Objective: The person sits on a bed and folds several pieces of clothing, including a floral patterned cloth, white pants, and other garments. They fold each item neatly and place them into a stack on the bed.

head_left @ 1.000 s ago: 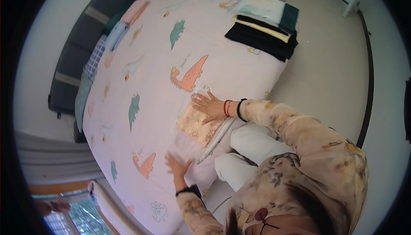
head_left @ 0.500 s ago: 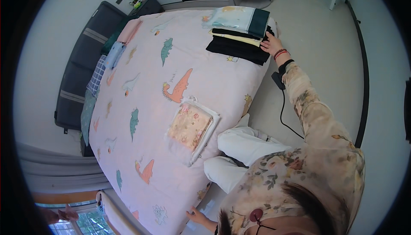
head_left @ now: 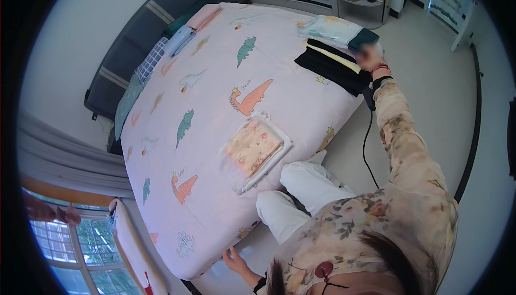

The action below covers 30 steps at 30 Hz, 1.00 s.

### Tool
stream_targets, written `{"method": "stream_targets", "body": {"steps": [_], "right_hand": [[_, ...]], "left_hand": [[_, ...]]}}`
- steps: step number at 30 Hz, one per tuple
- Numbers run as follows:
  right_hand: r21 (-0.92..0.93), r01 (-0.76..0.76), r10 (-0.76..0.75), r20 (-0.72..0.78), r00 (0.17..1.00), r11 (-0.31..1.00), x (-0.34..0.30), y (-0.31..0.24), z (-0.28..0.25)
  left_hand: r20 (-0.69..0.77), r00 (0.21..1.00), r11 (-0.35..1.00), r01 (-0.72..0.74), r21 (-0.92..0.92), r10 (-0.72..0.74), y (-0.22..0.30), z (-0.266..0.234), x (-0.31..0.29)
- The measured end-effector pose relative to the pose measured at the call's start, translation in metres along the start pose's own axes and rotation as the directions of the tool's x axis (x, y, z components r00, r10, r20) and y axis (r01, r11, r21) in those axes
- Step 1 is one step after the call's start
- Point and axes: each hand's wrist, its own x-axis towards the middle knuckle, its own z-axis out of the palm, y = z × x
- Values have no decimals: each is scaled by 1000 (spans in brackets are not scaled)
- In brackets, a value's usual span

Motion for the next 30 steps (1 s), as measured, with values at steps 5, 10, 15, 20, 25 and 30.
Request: {"method": "stream_targets", "body": {"steps": [5,10,15,20,25,30], "right_hand": [[121,93,-119,232,965,988,-19,-20,60],[3,128,-107,575,811,992,-74,-26,149],[-131,177,17,846,533,975,-187,1,215],[-212,185,178,966,186,960,-280,58,245],[-349,23,349,937,3,937,-325,123,244],[-415,212,441,893,-90,885,-330,162,239]], "left_hand": [[82,994,940,94,-327,-71,69,35,10],[582,761,183,553,-813,286,162,104,20],[796,306,363,764,-533,523,271,169,-20],[735,34,265,921,-287,677,352,181,-48],[646,350,-233,936,-263,678,361,179,-20],[579,672,-367,739,-565,462,295,152,38]]}}
